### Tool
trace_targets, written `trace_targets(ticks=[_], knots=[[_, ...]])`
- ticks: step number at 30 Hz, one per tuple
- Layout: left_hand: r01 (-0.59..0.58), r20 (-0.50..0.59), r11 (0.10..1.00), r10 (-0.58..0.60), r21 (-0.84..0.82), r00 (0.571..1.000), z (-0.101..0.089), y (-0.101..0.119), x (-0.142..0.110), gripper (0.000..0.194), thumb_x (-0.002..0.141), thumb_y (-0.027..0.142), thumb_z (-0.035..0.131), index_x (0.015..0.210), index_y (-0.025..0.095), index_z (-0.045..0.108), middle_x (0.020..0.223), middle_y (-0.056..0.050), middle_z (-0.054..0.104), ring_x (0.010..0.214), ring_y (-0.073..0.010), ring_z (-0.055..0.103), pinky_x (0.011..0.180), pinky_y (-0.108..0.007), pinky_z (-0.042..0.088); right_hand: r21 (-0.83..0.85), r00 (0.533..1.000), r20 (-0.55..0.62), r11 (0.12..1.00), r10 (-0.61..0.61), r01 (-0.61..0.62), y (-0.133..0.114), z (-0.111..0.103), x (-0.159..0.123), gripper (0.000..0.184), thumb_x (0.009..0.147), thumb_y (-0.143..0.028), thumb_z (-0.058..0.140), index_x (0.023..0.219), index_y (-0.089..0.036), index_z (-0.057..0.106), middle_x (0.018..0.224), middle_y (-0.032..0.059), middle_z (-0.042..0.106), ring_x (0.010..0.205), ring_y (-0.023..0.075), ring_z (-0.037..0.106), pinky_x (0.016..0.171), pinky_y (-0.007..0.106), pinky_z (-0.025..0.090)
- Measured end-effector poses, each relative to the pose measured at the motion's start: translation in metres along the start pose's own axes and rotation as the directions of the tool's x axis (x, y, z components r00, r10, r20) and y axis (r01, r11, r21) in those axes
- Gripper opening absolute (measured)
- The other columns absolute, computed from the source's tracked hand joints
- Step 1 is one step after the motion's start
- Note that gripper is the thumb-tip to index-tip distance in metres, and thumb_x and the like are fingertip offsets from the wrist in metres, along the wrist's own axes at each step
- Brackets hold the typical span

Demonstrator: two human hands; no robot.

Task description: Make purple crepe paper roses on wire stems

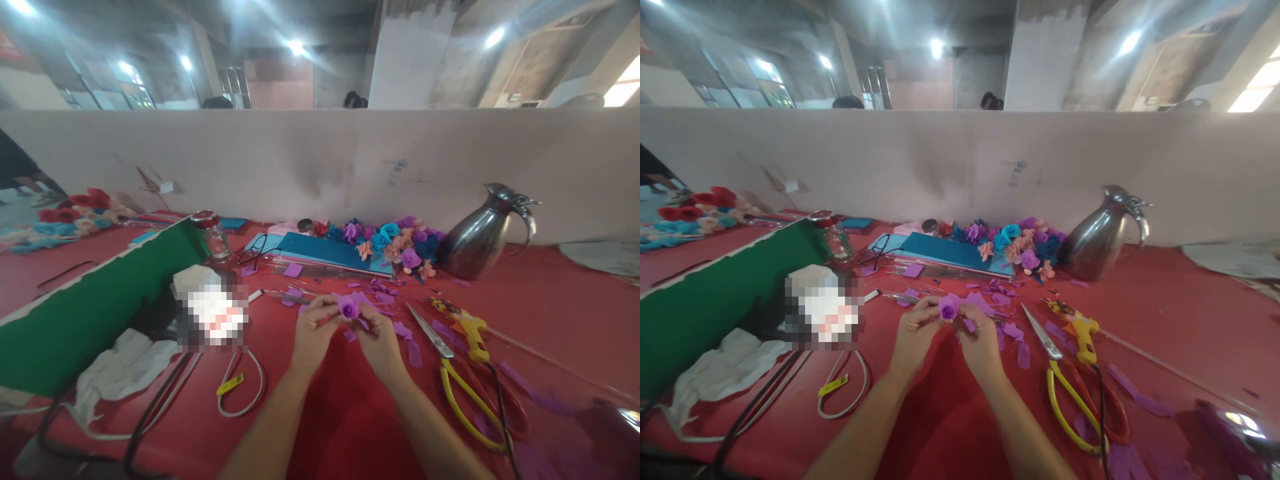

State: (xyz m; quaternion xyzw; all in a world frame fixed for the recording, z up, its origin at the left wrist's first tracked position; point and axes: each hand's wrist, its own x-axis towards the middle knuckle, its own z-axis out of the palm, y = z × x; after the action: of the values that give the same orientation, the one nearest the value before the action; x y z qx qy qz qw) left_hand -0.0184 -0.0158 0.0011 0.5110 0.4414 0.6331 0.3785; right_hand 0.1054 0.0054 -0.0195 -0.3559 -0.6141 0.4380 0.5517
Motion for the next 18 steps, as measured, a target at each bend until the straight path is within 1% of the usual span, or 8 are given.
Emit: trace_targets(ticks=[5, 8, 11, 13, 14, 15, 17, 18], knots=[[-0.079, 0.053, 0.996, 0.077, 0.046, 0.996, -0.001, 0.001, 0.001, 0.012, 0.073, 0.023, 0.069, 0.081, 0.025, 0.078, 0.087, -0.004, 0.069, 0.085, -0.0185, 0.062, 0.079, -0.029, 0.048, -0.014, 0.999, 0.0, 0.999, -0.034, 0.034, -0.004, 0.001, 0.0, 0.014, 0.076, -0.019, 0.058, 0.078, -0.022, 0.072, 0.086, 0.004, 0.072, 0.084, 0.0227, 0.064, 0.082, 0.038, 0.048], [-0.085, 0.005, 0.995, 0.085, 0.042, 0.996, -0.002, -0.003, 0.001, 0.013, 0.072, 0.02, 0.069, 0.08, 0.025, 0.078, 0.089, -0.004, 0.071, 0.085, -0.0185, 0.063, 0.079, -0.029, 0.049, -0.032, 1.0, -0.021, 0.999, -0.019, 0.018, -0.007, 0.002, 0.002, 0.014, 0.074, -0.019, 0.06, 0.081, -0.021, 0.071, 0.088, 0.0051, 0.071, 0.084, 0.0224, 0.064, 0.082, 0.037, 0.048], [-0.051, -0.085, 0.997, 0.056, 0.053, 0.995, -0.004, -0.012, 0.0, 0.016, 0.072, 0.017, 0.068, 0.083, 0.023, 0.078, 0.089, -0.004, 0.072, 0.087, -0.0196, 0.064, 0.082, -0.03, 0.049, -0.032, 0.983, -0.181, 0.999, -0.009, 0.004, -0.016, -0.002, 0.0, 0.016, 0.07, -0.015, 0.056, 0.08, -0.02, 0.067, 0.079, 0.0027, 0.068, 0.075, 0.0186, 0.061, 0.072, 0.032, 0.047], [-0.032, -0.142, 0.998, 0.039, 0.05, 0.989, -0.004, -0.016, 0.0, 0.017, 0.072, 0.017, 0.067, 0.083, 0.022, 0.077, 0.086, -0.004, 0.073, 0.084, -0.0193, 0.064, 0.08, -0.03, 0.049, 0.008, 0.959, -0.282, 1.0, -0.015, 0.017, -0.029, -0.007, -0.008, 0.014, 0.069, -0.012, 0.051, 0.069, -0.021, 0.062, 0.063, -0.0015, 0.059, 0.06, 0.0139, 0.053, 0.059, 0.026, 0.041], [-0.022, -0.157, 0.998, 0.03, 0.052, 0.987, -0.004, -0.018, 0.001, 0.015, 0.073, 0.018, 0.066, 0.083, 0.021, 0.077, 0.083, -0.003, 0.073, 0.081, -0.0191, 0.064, 0.078, -0.03, 0.049, 0.05, 0.957, -0.289, 0.998, -0.022, 0.038, -0.038, -0.011, -0.014, 0.015, 0.07, -0.012, 0.05, 0.065, -0.021, 0.06, 0.057, -0.0029, 0.053, 0.054, 0.0124, 0.047, 0.054, 0.025, 0.037], [-0.016, -0.164, 0.998, 0.026, 0.062, 0.986, -0.003, -0.018, 0.001, 0.014, 0.073, 0.019, 0.066, 0.082, 0.021, 0.077, 0.081, -0.003, 0.073, 0.079, -0.0189, 0.064, 0.077, -0.03, 0.049, 0.11, 0.965, -0.259, 0.991, -0.041, 0.071, -0.047, -0.014, -0.022, 0.016, 0.072, -0.013, 0.049, 0.063, -0.022, 0.058, 0.053, -0.0036, 0.049, 0.05, 0.0117, 0.043, 0.051, 0.025, 0.034], [-0.022, -0.153, 0.995, 0.037, 0.101, 0.988, -0.002, -0.017, 0.002, 0.013, 0.074, 0.024, 0.067, 0.082, 0.021, 0.077, 0.08, -0.003, 0.073, 0.078, -0.0188, 0.064, 0.076, -0.03, 0.049, 0.22, 0.992, -0.098, 0.97, -0.085, 0.105, -0.065, -0.018, -0.039, 0.014, 0.077, -0.02, 0.051, 0.066, -0.023, 0.06, 0.05, -0.0031, 0.046, 0.046, 0.0125, 0.04, 0.048, 0.026, 0.033], [-0.031, -0.141, 0.992, 0.049, 0.126, 0.989, -0.002, -0.015, 0.002, 0.013, 0.075, 0.026, 0.067, 0.082, 0.021, 0.077, 0.08, -0.003, 0.073, 0.078, -0.0188, 0.064, 0.077, -0.03, 0.049, 0.232, 0.995, -0.009, 0.968, -0.097, 0.096, -0.072, -0.019, -0.048, 0.012, 0.078, -0.025, 0.055, 0.067, -0.024, 0.061, 0.049, -0.0026, 0.046, 0.045, 0.0131, 0.04, 0.048, 0.027, 0.033]])
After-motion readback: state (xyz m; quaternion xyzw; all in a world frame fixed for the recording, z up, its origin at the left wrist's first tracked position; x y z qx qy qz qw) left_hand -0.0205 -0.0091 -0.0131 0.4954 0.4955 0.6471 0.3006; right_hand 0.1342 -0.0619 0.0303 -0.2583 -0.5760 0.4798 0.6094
